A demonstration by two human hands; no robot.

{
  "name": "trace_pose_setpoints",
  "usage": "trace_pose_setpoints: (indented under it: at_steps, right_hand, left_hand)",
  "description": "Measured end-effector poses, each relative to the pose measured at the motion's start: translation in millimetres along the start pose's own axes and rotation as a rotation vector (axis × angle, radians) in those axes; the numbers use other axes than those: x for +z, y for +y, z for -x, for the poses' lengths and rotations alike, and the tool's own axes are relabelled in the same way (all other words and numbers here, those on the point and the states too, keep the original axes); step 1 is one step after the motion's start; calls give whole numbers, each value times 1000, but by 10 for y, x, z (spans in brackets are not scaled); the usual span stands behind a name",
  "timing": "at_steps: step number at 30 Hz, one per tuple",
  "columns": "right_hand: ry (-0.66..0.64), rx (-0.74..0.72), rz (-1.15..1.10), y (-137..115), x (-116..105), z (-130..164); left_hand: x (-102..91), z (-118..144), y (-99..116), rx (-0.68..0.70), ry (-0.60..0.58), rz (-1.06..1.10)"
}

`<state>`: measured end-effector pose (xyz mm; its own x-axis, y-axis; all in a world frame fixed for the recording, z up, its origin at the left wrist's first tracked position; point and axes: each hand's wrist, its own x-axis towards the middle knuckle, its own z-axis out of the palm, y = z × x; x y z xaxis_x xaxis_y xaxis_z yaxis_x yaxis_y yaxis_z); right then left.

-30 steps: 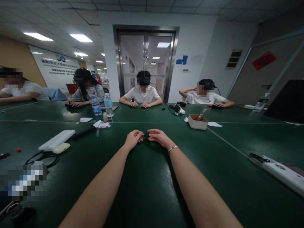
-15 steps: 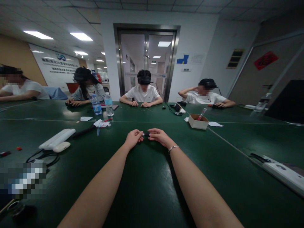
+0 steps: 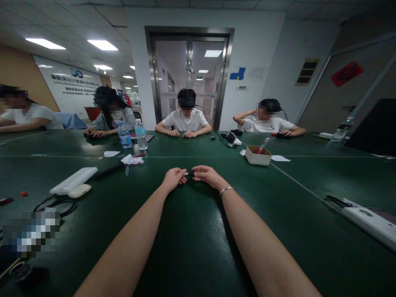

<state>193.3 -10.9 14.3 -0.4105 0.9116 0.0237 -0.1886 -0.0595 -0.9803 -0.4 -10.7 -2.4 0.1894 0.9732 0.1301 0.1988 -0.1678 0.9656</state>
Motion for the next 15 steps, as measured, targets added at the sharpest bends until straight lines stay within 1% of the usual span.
trace_pose_setpoints:
  at_steps: [8, 11, 15]
  right_hand:
    - [-24, 3, -8, -6, -1, 6]
    - [-30, 2, -13, -7, -2, 6]
    - [-52, 10, -5, -7, -6, -2]
  left_hand:
    - [9, 10, 4, 2, -13, -86]
    - [12, 38, 36, 6, -24, -181]
    - [1, 111, 101, 38, -25, -373]
